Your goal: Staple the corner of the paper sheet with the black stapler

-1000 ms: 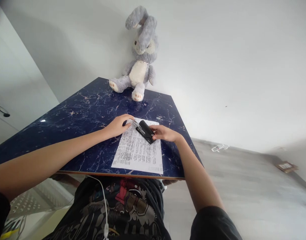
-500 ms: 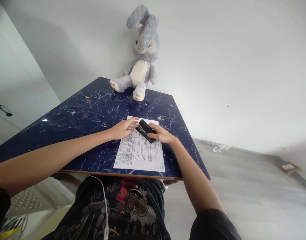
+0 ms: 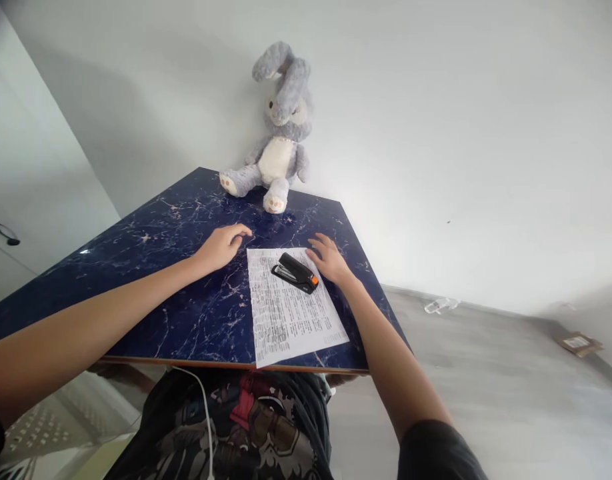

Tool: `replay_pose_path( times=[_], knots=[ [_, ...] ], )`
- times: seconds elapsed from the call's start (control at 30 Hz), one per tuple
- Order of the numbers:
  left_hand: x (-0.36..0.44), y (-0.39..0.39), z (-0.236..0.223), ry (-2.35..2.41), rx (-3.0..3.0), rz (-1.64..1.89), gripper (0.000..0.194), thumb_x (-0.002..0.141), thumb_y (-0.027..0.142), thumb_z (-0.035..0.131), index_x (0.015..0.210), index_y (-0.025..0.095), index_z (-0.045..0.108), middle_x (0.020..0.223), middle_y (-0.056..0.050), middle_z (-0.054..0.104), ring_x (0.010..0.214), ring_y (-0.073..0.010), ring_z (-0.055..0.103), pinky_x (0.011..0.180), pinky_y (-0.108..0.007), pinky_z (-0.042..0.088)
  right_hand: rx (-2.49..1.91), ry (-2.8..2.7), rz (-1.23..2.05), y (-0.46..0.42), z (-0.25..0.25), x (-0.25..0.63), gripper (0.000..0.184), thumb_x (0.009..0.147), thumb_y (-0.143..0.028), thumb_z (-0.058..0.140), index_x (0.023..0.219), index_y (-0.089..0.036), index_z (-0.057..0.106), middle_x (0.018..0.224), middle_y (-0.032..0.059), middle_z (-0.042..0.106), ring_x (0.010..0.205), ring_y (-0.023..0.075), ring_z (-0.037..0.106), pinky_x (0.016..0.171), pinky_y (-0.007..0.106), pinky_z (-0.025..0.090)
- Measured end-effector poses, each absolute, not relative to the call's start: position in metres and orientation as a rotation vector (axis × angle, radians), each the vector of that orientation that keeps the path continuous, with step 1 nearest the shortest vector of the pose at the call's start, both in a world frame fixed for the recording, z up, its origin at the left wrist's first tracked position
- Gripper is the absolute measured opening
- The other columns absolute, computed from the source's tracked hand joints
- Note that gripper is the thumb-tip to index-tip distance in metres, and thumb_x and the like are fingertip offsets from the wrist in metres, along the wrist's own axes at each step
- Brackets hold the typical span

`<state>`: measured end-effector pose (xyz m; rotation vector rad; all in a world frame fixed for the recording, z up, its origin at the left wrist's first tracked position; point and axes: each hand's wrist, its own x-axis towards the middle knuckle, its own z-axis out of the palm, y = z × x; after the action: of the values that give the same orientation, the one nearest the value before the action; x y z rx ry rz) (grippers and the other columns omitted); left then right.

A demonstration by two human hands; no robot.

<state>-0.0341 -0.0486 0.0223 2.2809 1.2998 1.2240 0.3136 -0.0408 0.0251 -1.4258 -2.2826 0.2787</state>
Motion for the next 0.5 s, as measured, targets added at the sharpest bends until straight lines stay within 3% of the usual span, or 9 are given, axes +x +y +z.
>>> replay_pose_path(
  times=[0.1,0.17,0.33,0.5],
  knots=[
    [-0.061,-0.029,0.026,1.460,2.096,1.373,0.031,0.087,0.004,0.046,0.092,0.022,0.071,0.103,-0.007,0.077,0.100,-0.0254,0.073,0.100,-0.042,0.054,-1.676,-2.454,0.248,-0.020,0.002,0.297,0.069,0.109,-0.056,0.036,0.164,-0.014,0.042,0.175,0.0218,0.026,0.165,0.0392,0.017,0.131,0.058,0.018],
    [-0.076,-0.019,0.029,1.538,1.993,1.460,0.031,0.083,0.002,0.045,0.088,0.021,0.070,0.099,-0.007,0.075,0.095,-0.0239,0.072,0.097,-0.040,0.054,-1.765,-2.514,0.177,-0.009,-0.009,0.275,0.066,0.110,-0.048,0.035,0.166,-0.013,0.036,0.176,0.0233,0.021,0.165,0.0407,0.015,0.131,0.062,0.016],
    [-0.104,-0.004,0.026,1.747,1.736,1.682,0.037,0.071,-0.003,0.044,0.083,0.020,0.070,0.100,-0.007,0.068,0.088,-0.0228,0.067,0.094,-0.041,0.054,-1.735,-2.562,0.140,0.015,-0.010,0.197,0.062,0.111,-0.041,0.032,0.166,-0.011,0.033,0.176,0.0235,0.019,0.165,0.0405,0.015,0.129,0.069,0.016],
    [-0.114,-0.005,0.025,1.954,1.507,1.799,0.038,0.069,-0.008,0.043,0.078,0.020,0.067,0.096,-0.007,0.061,0.090,-0.0232,0.063,0.098,-0.040,0.052,-1.621,-2.629,0.274,0.034,0.004,0.104,0.063,0.112,-0.038,0.028,0.166,-0.007,0.031,0.178,0.0217,0.011,0.167,0.0359,0.009,0.129,0.071,0.010]
  ],
)
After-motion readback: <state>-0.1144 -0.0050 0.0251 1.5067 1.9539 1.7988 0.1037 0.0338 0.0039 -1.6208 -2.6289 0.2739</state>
